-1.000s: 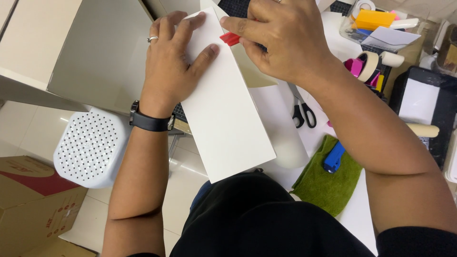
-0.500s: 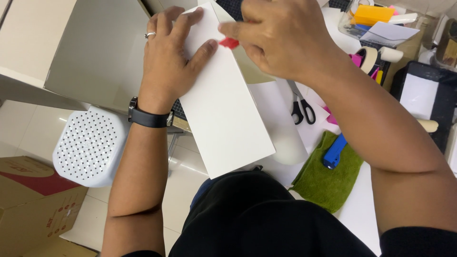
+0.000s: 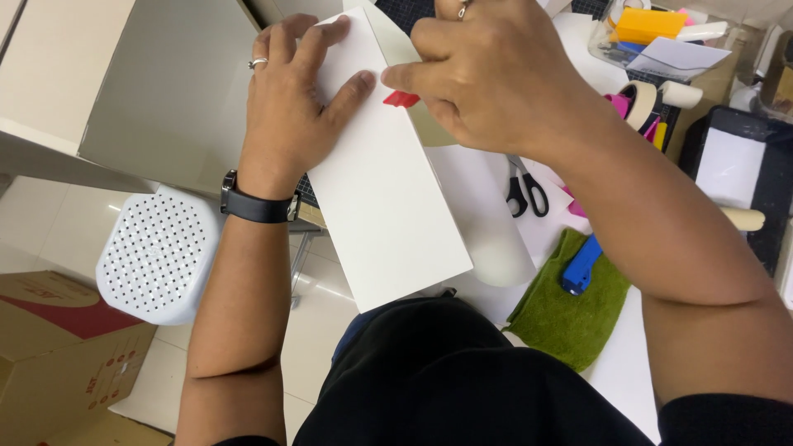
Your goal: The person wraps a white rectangular box with white paper, smooths the edges with a red plastic scraper, trims excess paper with scissors, and presses the seams flat. The person repeats smoothing and trimming steps to finish the wrap.
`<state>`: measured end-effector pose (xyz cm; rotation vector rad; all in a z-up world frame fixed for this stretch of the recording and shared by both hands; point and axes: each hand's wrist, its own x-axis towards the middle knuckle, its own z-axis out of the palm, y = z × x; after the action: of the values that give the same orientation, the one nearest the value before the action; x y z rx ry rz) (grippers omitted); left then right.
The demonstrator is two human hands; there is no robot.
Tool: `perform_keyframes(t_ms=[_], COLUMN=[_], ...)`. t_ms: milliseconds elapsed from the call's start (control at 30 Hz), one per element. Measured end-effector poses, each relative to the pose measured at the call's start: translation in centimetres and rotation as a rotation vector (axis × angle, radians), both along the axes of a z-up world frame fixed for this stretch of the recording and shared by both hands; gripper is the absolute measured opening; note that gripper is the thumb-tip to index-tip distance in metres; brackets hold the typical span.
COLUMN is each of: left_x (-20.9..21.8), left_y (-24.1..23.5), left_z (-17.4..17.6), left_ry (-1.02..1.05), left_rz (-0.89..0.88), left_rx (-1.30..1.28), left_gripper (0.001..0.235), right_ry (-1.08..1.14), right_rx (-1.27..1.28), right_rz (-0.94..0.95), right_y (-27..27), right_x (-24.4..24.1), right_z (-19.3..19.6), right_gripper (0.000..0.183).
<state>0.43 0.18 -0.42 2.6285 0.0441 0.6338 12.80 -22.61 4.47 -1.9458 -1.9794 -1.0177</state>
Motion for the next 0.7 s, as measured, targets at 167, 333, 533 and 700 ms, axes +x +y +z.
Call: perform_keyframes(t_ms=[167,333,533,700], left_x=[0.1,0.0,0.0,-0.1], left_y=[-0.1,-0.1,-0.1,0.0], left_z=[0.3,0.3,0.4,0.3], left_ry=[0.002,0.003,0.012,-0.006], left_rz=[-0.018,-0.013,-0.009,-0.020], left_rx=[-0.003,-0.009,-0.002,0.006], left_gripper=[0.049,0.048,0.048,0.047], right_ry=[-0.045,-0.010,-0.042,-0.036], right_rx=[0.033,-0.026,-0.022,-0.181], right_rz=[-0.042,0.001,-0.063,-0.005], right_y=[0.3,-0.4,-1.0,-4.1], right_x=[0.5,0.0,-2.0,-4.8], right_z=[0.0,0.1,1.1,3.1], right_gripper=[0.036,0.044,0.035,0.028])
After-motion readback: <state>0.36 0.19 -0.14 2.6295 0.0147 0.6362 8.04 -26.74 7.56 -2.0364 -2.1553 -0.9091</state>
